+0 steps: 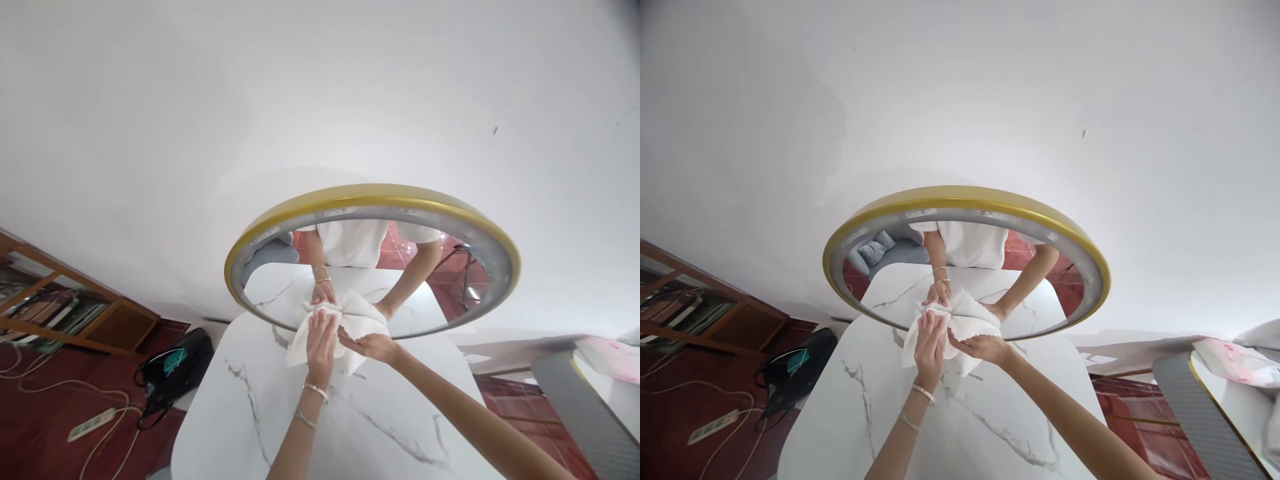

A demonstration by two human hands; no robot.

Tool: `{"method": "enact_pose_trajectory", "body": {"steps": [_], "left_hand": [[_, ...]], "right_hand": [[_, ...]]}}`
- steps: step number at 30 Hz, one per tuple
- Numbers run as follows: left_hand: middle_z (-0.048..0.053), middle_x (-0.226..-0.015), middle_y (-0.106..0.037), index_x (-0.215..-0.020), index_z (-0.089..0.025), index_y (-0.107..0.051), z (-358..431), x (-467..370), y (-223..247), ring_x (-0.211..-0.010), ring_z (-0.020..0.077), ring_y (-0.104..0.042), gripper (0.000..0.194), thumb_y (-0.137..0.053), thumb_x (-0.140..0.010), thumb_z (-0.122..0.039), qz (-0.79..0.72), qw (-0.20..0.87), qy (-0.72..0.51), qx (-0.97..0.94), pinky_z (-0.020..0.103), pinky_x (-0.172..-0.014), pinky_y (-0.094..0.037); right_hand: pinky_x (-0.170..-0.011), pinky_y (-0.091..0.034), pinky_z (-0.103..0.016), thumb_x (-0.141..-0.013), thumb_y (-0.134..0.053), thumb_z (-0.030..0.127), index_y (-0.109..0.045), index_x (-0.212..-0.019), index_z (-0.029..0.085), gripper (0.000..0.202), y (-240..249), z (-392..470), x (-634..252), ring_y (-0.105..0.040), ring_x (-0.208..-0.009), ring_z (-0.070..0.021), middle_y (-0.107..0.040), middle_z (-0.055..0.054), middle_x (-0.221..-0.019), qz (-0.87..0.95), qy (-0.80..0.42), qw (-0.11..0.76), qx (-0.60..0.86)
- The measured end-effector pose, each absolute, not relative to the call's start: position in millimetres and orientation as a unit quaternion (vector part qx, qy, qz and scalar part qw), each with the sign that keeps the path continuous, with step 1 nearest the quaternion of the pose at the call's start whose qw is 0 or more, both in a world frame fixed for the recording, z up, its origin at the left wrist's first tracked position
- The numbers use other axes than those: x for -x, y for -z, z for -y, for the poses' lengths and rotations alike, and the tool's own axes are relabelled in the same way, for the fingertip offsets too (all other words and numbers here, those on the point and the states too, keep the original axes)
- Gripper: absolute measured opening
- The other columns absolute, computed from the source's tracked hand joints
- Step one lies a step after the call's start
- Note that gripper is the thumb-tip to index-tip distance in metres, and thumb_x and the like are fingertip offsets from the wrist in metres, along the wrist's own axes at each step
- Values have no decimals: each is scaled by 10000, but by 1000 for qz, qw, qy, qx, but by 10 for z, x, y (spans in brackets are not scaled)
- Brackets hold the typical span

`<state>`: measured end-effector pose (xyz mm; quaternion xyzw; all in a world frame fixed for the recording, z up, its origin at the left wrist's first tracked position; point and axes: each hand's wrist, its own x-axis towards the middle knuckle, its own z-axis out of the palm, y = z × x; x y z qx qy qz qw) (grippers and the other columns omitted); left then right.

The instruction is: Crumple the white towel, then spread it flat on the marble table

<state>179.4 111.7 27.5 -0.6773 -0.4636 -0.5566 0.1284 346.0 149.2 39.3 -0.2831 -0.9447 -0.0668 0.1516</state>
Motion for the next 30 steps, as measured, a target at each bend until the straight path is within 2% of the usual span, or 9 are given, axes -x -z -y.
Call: {"method": "enact_pose_trajectory", "body": {"steps": [4, 7, 10, 16, 19, 23, 26, 28, 30], "left_hand": [[108, -1381, -476, -1389, -168, -408, -1285, -2006, -755, -1332, 222, -358, 463, -373, -935, -85, 410, 181, 586, 675, 398, -1119, -362], [119, -1285, -580, -1353, -152, -446, -1403, -1967, -1300, -1296, 241, -421, 431, -409, -928, -86, 365, 216, 619, 661, 425, -1071, -430], [75, -1201, -645, -1269, -188, -516, -1514, -1880, -1933, -1249, 249, -493, 369, -456, -917, -94, 316, 217, 660, 647, 467, -1052, -450], [14, -1207, -628, -1190, -221, -529, -1717, -1822, -2858, -1205, 163, -541, 291, -324, -985, -190, 300, 238, 733, 562, 417, -1031, -475], [70, -1281, -582, -1256, -160, -481, -1736, -1758, -2885, -1259, 183, -490, 310, -365, -974, -221, 340, 257, 682, 595, 417, -1049, -439], [141, -1398, -471, -1299, -112, -455, -1738, -1586, -2601, -1375, 283, -318, 476, -429, -931, -413, 421, 264, 580, 645, 509, -1133, -256], [171, -1402, -458, -1351, -104, -398, -1733, -1447, -2437, -1388, 277, -292, 526, -474, -899, -363, 439, 301, 565, 631, 495, -1144, -215], [183, -1402, -450, -1375, -108, -363, -1711, -1359, -2401, -1385, 275, -299, 560, -481, -882, -345, 454, 311, 557, 622, 486, -1136, -229], [185, -1413, -430, -1387, -119, -343, -1668, -1276, -2375, -1384, 283, -298, 582, -480, -871, -351, 477, 304, 549, 616, 493, -1126, -237]], "right_hand": [[-605, -515, -125, -896, -372, 9, -616, -1154, 299, 458, -868, -1537, -3722, -631, -620, -43, -688, 41, -1120, 924, 221, 251, 184], [-818, -522, -185, -904, -445, 56, -625, -1140, 225, 341, -1441, -1569, -3707, -660, -939, -91, -653, -19, -1194, 876, 320, 330, 148], [-1002, -446, -269, -887, -525, 106, -603, -1185, 231, 332, -2007, -1621, -3648, -535, -1205, -147, -622, -20, -1246, 837, 369, 362, 178], [-1048, -395, -432, -951, -410, 310, -603, -1204, 268, 321, -2701, -1759, -3594, -430, -1305, -237, -612, -19, -1251, 715, 470, 415, 309], [-1043, -383, -477, -954, -348, 403, -595, -1219, 246, 395, -2796, -1765, -3576, -429, -1302, -275, -597, -37, -1263, 733, 427, 412, 334], [-1046, -358, -490, -901, -357, 580, -529, -1304, 255, 545, -2762, -1714, -3578, -373, -1334, -319, -532, -48, -1345, 796, 368, 352, 326], [-1003, -397, -439, -860, -336, 683, -452, -1371, 233, 691, -2700, -1690, -3548, -371, -1337, -309, -494, -70, -1387, 833, 351, 329, 273], [-941, -438, -381, -870, -351, 667, -418, -1394, 216, 695, -2638, -1691, -3498, -380, -1334, -288, -486, -80, -1395, 838, 356, 331, 249], [-854, -471, -304, -913, -426, 507, -411, -1397, 234, 556, -2541, -1699, -3433, -430, -1303, -242, -490, -58, -1393, 836, 364, 330, 245]]}}
